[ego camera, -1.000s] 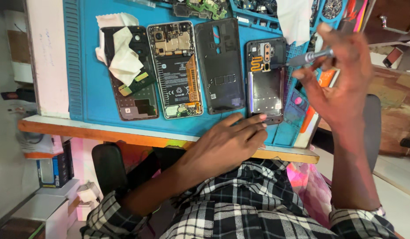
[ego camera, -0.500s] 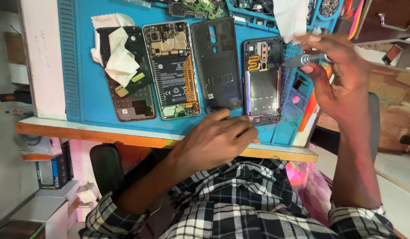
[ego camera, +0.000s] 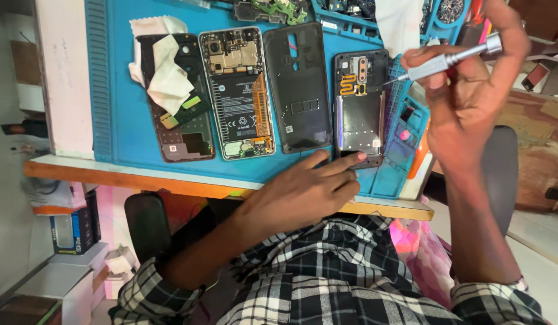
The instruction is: The person uses a screwdriver to work on the internal frame and rear housing of a mobile phone while holding the device and various disassembled panels over a workbench.
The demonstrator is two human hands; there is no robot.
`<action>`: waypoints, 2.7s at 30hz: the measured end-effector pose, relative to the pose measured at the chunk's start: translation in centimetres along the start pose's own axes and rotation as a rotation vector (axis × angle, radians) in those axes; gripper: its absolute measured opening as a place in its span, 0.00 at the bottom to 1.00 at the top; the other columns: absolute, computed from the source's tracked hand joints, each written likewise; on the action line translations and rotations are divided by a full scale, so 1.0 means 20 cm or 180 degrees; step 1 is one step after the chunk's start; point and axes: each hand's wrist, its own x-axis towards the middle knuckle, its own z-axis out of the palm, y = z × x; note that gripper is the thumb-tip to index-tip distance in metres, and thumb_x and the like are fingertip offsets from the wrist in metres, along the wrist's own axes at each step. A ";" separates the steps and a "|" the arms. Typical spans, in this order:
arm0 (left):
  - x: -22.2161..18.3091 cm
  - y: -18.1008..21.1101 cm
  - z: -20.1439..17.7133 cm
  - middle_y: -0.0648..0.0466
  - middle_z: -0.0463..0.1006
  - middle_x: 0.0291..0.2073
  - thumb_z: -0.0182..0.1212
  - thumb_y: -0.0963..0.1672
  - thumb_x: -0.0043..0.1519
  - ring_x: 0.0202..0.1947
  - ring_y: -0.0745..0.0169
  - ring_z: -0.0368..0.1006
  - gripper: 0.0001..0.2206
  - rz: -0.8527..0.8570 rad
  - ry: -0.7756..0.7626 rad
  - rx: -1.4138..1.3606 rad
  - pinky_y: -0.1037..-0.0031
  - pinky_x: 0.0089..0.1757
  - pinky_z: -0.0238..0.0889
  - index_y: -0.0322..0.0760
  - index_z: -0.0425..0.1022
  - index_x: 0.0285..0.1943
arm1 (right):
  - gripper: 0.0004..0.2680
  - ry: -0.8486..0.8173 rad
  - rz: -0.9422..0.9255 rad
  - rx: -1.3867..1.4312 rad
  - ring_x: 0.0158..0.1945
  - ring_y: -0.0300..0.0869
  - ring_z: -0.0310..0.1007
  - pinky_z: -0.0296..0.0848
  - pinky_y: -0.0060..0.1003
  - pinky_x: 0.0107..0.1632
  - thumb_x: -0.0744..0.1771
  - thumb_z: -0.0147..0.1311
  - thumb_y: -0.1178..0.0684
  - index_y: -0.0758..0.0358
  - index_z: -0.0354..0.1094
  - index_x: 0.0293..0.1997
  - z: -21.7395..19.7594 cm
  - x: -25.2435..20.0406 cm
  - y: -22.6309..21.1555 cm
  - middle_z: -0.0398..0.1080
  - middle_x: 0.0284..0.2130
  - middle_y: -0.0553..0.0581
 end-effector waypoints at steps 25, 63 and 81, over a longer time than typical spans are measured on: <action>-0.04 -0.06 -0.05 0.55 0.84 0.39 0.64 0.45 0.59 0.64 0.57 0.68 0.07 0.0505 0.0393 0.0548 0.58 0.61 0.60 0.39 0.79 0.42 | 0.19 -0.0476 -0.0462 -0.0842 0.55 0.46 0.76 0.72 0.34 0.61 0.80 0.46 0.67 0.61 0.39 0.79 0.06 0.13 0.01 0.74 0.50 0.67; -0.05 -0.13 -0.10 0.50 0.82 0.38 0.70 0.38 0.61 0.37 0.55 0.79 0.08 -0.1086 0.1850 -0.0383 0.66 0.38 0.73 0.30 0.79 0.48 | 0.30 0.0076 0.0552 0.1020 0.49 0.47 0.77 0.78 0.36 0.57 0.75 0.56 0.55 0.63 0.31 0.81 0.29 -0.16 -0.13 0.73 0.48 0.64; -0.05 -0.13 -0.11 0.46 0.82 0.38 0.68 0.37 0.63 0.36 0.56 0.80 0.08 -0.0971 0.1808 -0.0382 0.67 0.36 0.74 0.26 0.80 0.49 | 0.31 0.0106 0.0581 0.0989 0.48 0.48 0.80 0.78 0.31 0.46 0.75 0.56 0.57 0.63 0.30 0.82 0.28 -0.17 -0.10 0.74 0.51 0.66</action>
